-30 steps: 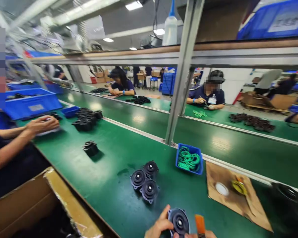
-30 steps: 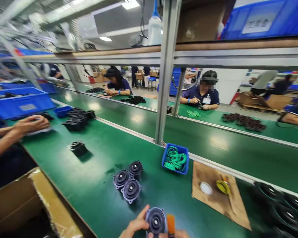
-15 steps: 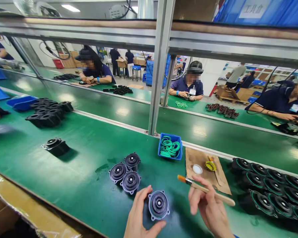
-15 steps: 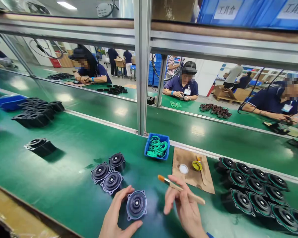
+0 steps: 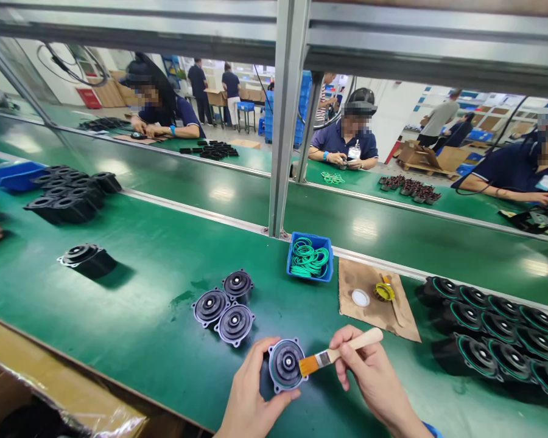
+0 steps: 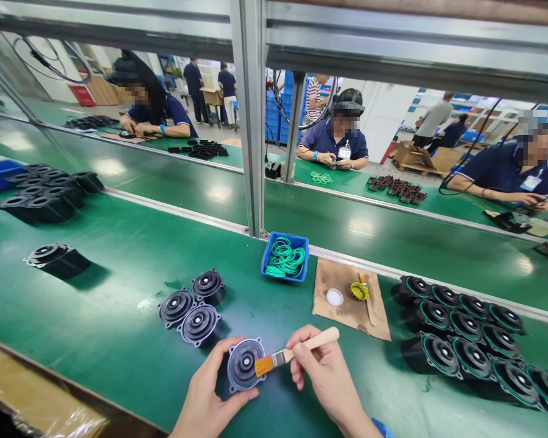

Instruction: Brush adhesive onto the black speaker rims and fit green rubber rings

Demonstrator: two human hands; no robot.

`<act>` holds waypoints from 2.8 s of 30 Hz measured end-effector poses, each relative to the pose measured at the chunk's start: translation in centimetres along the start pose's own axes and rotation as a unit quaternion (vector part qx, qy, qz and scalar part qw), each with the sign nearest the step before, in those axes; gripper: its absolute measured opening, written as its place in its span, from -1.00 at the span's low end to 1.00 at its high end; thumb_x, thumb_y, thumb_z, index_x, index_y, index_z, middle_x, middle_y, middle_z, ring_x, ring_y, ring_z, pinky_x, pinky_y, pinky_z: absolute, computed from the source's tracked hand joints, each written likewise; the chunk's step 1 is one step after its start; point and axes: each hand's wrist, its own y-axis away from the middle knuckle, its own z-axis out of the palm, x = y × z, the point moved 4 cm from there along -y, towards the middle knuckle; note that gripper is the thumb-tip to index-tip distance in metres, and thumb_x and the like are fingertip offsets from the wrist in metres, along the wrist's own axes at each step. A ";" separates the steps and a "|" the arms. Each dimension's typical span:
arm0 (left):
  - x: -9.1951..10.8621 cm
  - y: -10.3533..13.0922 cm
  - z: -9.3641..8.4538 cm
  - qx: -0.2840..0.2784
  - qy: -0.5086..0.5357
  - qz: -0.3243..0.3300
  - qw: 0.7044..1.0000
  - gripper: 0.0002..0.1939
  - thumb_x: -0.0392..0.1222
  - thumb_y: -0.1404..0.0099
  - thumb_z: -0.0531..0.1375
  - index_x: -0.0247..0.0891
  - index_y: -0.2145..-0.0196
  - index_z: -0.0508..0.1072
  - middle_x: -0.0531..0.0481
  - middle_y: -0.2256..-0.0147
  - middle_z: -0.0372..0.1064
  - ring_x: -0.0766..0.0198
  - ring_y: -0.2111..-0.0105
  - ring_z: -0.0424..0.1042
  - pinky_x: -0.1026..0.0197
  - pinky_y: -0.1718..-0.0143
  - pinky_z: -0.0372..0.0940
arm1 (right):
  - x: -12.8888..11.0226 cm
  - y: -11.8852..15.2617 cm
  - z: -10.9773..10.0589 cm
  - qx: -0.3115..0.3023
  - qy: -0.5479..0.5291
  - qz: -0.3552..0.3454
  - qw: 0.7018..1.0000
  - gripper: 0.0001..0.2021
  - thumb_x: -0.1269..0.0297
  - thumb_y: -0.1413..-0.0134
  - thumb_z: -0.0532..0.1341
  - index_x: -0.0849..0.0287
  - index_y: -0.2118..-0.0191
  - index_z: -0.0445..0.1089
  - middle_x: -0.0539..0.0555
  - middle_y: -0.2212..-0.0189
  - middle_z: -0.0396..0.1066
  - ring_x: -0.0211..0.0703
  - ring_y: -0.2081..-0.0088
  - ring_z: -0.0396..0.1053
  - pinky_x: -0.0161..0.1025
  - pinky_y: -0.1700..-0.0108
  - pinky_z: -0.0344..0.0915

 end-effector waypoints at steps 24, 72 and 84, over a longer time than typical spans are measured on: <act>0.7 -0.4 -0.2 -0.029 -0.004 0.031 0.999 -0.42 -0.19 0.01 0.47 -0.15 0.03 0.39 -0.04 0.10 0.53 0.06 0.11 0.56 0.07 0.06 0.47 | -2.2 -0.9 0.6 -0.045 0.231 -0.091 0.968 -0.67 0.08 -0.25 0.23 0.20 0.44 0.46 0.06 0.49 0.42 -0.26 0.54 0.41 -0.38 0.52 0.39; -0.7 -0.2 0.1 0.031 -0.006 -0.018 0.999 -0.48 0.23 -0.09 0.31 -0.08 0.08 0.44 -0.01 0.11 0.55 0.02 0.15 0.56 0.09 0.07 0.43 | -7.1 -5.1 -16.9 0.260 0.555 -0.119 0.781 -0.69 0.12 -0.16 0.11 0.11 0.47 0.49 0.16 0.40 0.61 0.08 0.39 0.57 -0.17 0.33 0.41; -1.6 -0.3 -0.1 -0.003 -0.052 0.020 0.998 -0.47 0.12 -0.08 0.37 -0.07 0.03 0.39 0.01 0.10 0.56 0.04 0.14 0.58 0.12 0.11 0.47 | -8.1 -3.7 -16.7 0.270 0.522 -0.145 0.796 -0.59 -0.05 -0.17 0.10 0.16 0.31 0.54 0.18 0.44 0.60 0.10 0.37 0.58 -0.15 0.34 0.44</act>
